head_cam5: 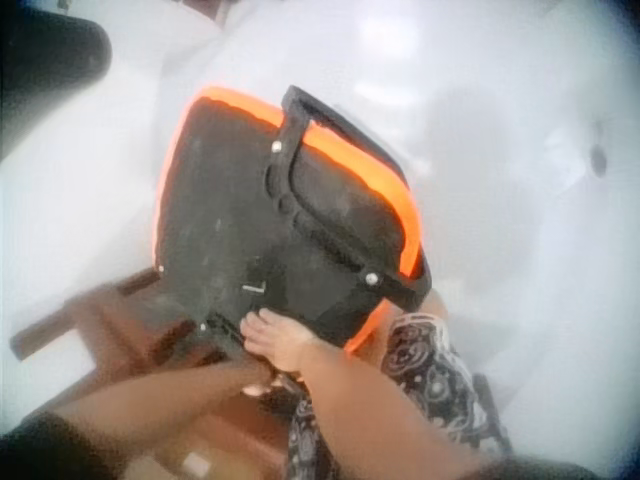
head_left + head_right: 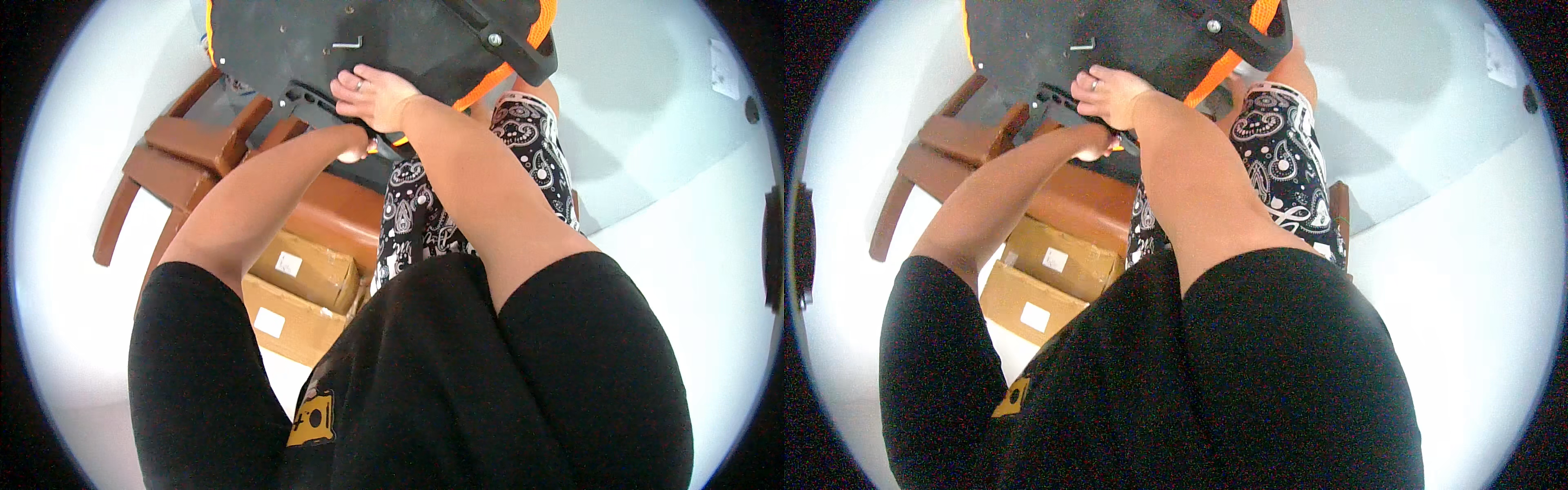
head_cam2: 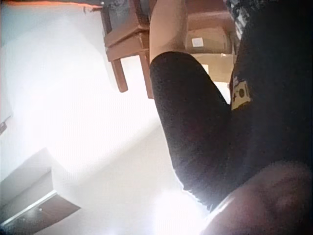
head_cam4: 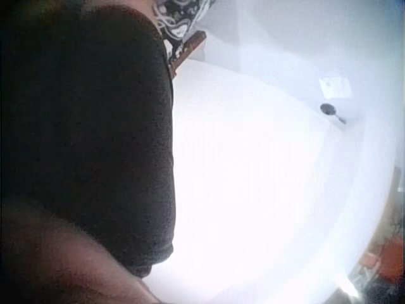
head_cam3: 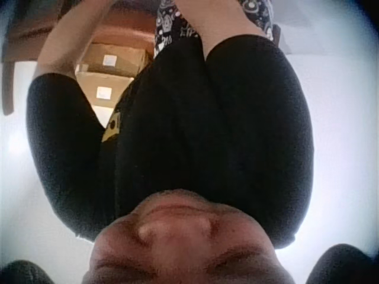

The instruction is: The person assembles an office chair by attaching the backrest to the seat base and then installing the central swivel mechanism. They use an Allen key to tighten screws and secure the components together.

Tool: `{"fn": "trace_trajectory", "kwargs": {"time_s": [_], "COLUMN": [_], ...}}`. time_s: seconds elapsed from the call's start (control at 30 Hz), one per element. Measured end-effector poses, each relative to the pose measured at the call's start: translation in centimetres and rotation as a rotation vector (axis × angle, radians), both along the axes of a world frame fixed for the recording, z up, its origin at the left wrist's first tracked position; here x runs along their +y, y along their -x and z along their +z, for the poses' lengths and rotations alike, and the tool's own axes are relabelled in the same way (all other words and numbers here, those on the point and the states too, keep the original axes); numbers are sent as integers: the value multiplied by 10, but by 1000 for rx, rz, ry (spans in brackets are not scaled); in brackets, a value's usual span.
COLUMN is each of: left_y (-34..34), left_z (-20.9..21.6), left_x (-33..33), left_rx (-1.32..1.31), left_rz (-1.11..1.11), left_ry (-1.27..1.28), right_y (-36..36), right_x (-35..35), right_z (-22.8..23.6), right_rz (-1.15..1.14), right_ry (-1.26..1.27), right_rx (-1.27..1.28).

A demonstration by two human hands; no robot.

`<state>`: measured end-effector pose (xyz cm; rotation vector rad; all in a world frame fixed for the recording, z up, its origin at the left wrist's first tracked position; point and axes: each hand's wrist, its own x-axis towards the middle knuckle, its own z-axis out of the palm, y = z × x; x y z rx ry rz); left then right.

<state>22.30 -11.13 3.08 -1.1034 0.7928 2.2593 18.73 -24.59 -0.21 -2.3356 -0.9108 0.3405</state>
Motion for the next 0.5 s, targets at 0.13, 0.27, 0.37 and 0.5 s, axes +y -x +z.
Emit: {"fn": "trace_trajectory", "kwargs": {"time_s": [0.13, 0.27, 0.37, 0.5], "left_y": [8, -3, -26, -37], "left_z": [-4, 4, 35, 74], "left_x": [24, 31, 69, 130], "left_rx": [-100, -89, -280, -607], "left_rz": [-52, -27, 485, 732], "left_ry": [8, -28, -227, 103], "right_y": [-6, -6, -23, -28], "right_x": [10, 29, 50, 56], "right_z": [2, 0, 9, 60], "right_rz": [29, 12, -28, -566], "right_ry": [31, -12, -178, -569], "right_rx": [-9, -17, 124, 73]}}
